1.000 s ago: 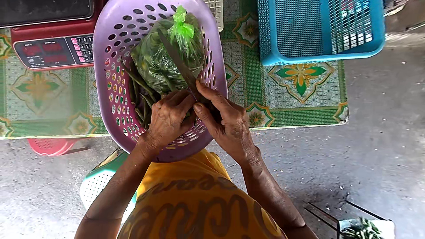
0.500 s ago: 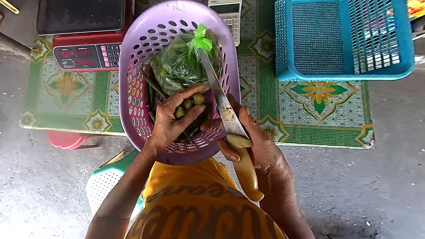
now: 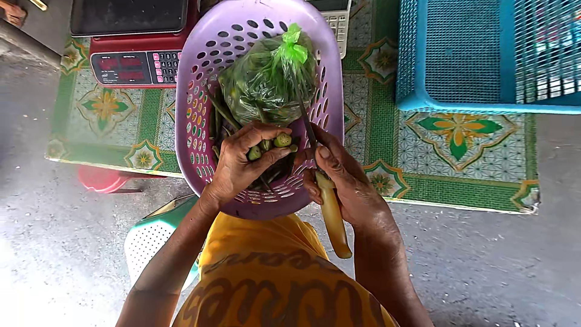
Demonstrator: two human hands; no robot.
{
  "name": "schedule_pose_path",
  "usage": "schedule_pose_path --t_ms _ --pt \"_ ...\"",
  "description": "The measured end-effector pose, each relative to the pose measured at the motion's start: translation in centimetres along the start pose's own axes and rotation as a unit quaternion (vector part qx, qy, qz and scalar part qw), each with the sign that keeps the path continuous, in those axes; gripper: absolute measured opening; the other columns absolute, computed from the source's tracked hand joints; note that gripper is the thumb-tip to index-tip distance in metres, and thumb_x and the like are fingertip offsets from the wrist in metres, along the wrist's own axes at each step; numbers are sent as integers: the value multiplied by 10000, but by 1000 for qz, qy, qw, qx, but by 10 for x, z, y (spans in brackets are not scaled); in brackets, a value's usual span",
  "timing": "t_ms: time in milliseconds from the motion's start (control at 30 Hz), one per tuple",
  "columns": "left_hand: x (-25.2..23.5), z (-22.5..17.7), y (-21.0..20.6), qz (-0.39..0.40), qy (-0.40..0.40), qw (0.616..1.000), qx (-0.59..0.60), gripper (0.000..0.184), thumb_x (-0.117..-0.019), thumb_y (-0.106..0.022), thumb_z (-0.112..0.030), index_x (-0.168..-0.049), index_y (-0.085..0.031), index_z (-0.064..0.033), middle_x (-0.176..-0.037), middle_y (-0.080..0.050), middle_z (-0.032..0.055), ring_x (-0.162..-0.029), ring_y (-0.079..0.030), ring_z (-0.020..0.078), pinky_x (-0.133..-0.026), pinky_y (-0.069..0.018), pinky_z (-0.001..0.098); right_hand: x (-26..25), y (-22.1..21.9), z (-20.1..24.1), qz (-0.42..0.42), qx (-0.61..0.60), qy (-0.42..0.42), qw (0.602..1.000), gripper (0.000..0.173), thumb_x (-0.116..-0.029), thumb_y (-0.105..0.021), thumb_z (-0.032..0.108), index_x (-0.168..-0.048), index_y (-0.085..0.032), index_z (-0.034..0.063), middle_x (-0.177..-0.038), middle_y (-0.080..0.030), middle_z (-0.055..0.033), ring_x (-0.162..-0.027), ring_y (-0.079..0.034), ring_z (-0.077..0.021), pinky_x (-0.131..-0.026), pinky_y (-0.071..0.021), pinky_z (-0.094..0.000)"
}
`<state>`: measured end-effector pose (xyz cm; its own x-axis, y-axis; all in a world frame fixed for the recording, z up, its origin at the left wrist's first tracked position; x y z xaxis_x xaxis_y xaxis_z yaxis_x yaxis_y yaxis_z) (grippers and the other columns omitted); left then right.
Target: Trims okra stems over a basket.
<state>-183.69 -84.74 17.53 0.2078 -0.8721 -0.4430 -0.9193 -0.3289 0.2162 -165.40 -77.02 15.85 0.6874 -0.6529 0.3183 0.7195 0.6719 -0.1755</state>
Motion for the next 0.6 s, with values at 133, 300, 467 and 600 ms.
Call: schedule_pose_path --t_ms 133,300,467,600 --pt "3 2 3 -8 45 999 27 356 -912 -725 -30 -1246 -635 52 -1072 -684 117 -902 -670 109 -795 -577 231 -1 0 -1 -11 11 -4 1000 616 -1020 -532 538 -1571 -343 338 -1021 -659 -17 -504 -527 -83 -431 -464 -186" --pt "-12 35 25 -153 264 905 295 402 -1000 -432 -139 -1380 -553 -88 -977 -686 20 -760 -655 78 -657 -566 223 -4 -1 -1 -29 53 5 998 631 -1008 -562 516 -1573 -351 330 -1018 -658 -6 -512 -532 -92 -426 -467 -198" --pt "-7 68 47 -194 412 726 516 264 -1053 -409 -285 -1181 -595 -148 -834 -627 26 -734 -658 160 -736 -603 391 -3 -3 -6 -65 75 22 995 606 -1016 -538 493 -1573 -358 338 -985 -649 -7 -515 -534 -94 -430 -470 -209" --pt "-18 72 65 -133 375 723 565 268 -1100 -385 -323 -1125 -589 -151 -801 -637 6 -716 -677 126 -701 -615 307 -2 -6 -11 -124 97 32 987 610 -1024 -531 495 -1585 -343 346 -1015 -670 2 -531 -545 -91 -436 -467 -212"
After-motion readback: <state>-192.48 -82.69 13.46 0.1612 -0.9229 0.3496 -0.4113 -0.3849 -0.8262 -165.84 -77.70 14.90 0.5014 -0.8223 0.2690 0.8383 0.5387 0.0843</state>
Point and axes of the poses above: each hand's wrist, its own x-axis away from the middle knuckle, its own y-axis out of the back of the hand, z = x × y, the point moved 4 cm from there along -x, towards the middle knuckle
